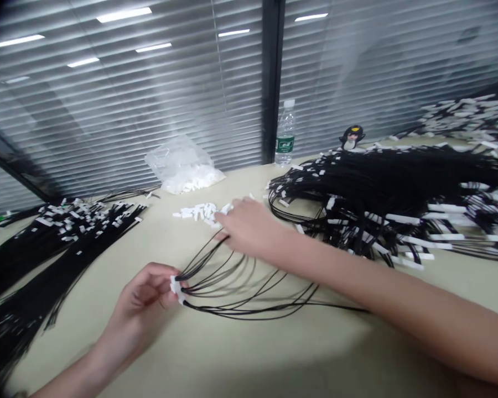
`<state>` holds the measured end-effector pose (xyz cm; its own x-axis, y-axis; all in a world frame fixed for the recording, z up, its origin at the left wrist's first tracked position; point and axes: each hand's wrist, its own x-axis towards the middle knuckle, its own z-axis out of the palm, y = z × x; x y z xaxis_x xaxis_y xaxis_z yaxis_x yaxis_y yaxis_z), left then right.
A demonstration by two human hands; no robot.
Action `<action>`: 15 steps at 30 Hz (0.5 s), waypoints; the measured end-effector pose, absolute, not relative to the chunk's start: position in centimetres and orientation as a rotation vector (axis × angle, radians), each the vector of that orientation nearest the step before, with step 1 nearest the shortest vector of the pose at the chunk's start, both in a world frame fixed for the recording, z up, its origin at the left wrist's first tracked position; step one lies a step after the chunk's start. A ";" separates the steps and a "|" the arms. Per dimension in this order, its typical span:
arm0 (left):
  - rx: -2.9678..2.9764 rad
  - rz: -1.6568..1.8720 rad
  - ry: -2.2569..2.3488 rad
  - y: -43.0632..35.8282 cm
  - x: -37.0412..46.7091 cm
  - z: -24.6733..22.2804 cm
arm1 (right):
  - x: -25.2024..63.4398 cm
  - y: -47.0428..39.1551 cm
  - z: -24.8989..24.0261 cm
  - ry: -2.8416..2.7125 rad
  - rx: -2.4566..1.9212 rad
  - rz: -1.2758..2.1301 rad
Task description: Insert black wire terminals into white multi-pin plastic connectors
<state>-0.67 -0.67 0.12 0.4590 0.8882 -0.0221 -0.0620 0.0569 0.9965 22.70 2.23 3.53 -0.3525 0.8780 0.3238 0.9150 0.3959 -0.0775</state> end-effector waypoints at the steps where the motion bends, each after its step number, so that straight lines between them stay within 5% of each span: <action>1: 1.286 0.870 0.817 -0.6 -0.6 0.2 | 23.7 3.1 3.6 -2.293 -1.606 -0.109; 10: 1.014 0.912 0.890 0.5 -0.8 -0.3 | 25.2 5.1 2.4 -2.048 -1.349 0.983; 15: 0.921 0.906 0.878 0.8 -0.9 -0.5 | 24.0 5.7 1.2 -1.687 -1.161 1.076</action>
